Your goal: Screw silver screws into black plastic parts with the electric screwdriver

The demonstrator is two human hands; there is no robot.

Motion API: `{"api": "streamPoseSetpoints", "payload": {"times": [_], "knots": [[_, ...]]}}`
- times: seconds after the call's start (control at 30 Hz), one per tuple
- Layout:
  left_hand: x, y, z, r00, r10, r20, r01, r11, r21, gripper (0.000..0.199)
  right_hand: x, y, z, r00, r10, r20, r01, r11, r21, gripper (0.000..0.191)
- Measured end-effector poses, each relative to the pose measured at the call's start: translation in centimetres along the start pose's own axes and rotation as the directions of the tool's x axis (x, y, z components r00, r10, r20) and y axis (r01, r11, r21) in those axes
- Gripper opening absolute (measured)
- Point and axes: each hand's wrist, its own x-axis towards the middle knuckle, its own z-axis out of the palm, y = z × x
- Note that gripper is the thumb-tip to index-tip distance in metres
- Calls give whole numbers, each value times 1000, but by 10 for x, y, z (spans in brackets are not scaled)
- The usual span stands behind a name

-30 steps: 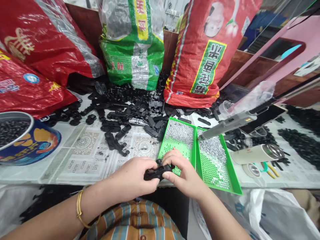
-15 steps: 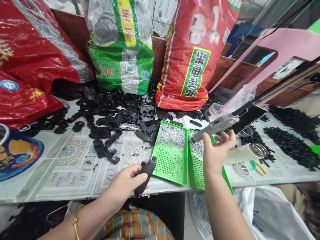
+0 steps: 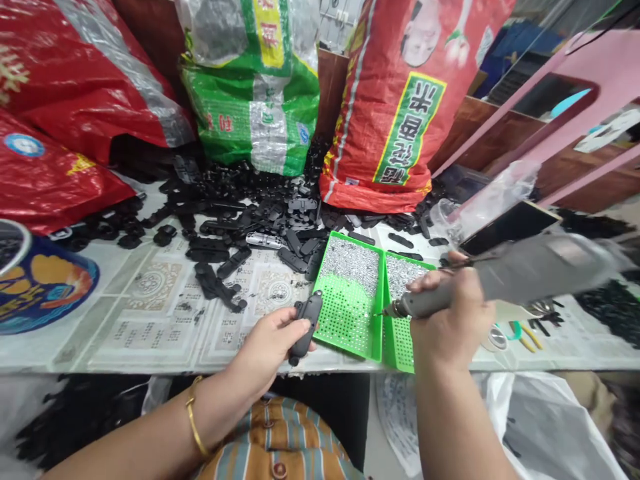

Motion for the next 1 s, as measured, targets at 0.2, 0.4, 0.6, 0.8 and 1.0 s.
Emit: {"api": "streamPoseSetpoints", "payload": {"times": [0.2,0.4,0.6,0.8,1.0], "knots": [[6,-4,3,999,50,-15,-50,997,-53,14,-31,-14,23,971,38,235,-61,994,91,42],[7,-8,-2,994,111,-1,-111,992,-63,15,-47,-16,44,931,105,350,-159,979,131,37],[5,-7,-2,985,175,1,-175,984,-17,14,-51,-8,49,925,97,367,-135,988,77,38],[5,-5,-2,984,177,-1,-177,984,-15,13,-54,-3,52,922,92,377,-146,982,117,37],[6,-7,-2,985,170,-22,-170,985,-21,12,-55,1,54,913,64,403,-174,955,242,40]]}}
